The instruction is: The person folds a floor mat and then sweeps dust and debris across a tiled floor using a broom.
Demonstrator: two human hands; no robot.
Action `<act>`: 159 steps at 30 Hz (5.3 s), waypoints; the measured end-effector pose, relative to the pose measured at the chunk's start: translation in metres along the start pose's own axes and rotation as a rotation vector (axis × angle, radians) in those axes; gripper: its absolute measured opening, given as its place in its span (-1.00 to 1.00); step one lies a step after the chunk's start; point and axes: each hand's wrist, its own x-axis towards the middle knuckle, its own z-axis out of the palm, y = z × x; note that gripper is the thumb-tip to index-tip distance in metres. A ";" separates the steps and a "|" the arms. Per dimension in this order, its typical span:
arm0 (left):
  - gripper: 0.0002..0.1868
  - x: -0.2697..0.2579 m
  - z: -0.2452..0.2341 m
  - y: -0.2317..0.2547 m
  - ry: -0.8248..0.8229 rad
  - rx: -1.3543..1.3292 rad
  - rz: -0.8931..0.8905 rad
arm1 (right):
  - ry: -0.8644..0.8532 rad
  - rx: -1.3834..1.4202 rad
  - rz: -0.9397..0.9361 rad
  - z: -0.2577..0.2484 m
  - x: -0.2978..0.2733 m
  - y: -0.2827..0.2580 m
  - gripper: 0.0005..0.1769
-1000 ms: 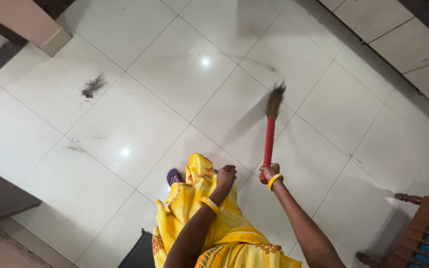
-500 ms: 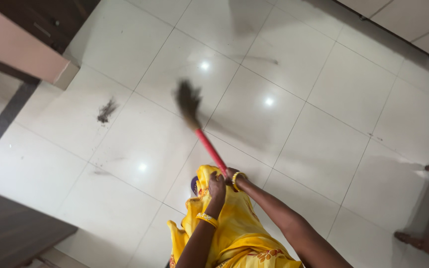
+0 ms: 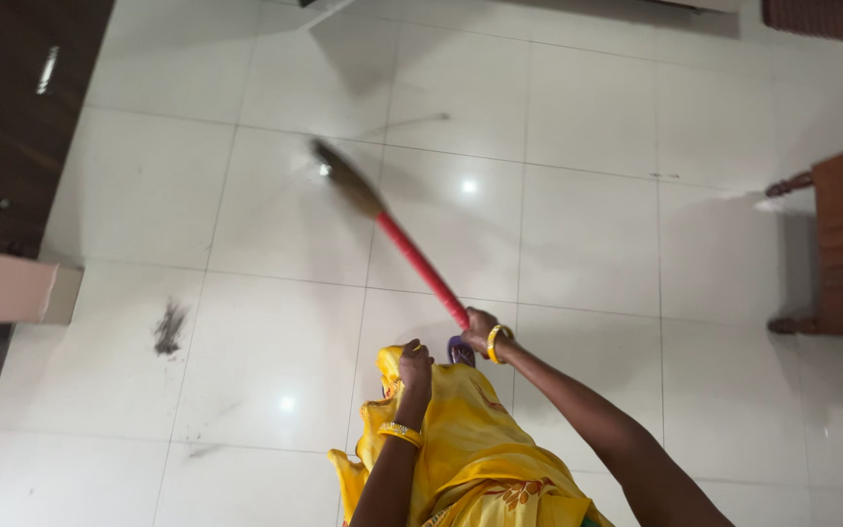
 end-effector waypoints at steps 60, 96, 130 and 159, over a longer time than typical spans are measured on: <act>-0.55 0.046 0.024 0.025 -0.054 -0.032 -0.074 | -0.154 -0.184 0.105 -0.073 0.046 -0.041 -0.73; -0.57 0.086 0.049 0.074 0.254 -0.323 -0.251 | -0.511 -0.883 -0.342 0.060 0.205 -0.191 -0.71; -0.64 0.181 0.124 0.166 0.005 0.025 0.078 | 0.166 0.210 0.154 -0.219 0.234 -0.119 -0.71; -0.51 0.209 0.219 0.193 0.481 0.230 -0.007 | -0.332 -0.661 -0.334 -0.174 0.331 -0.171 -0.57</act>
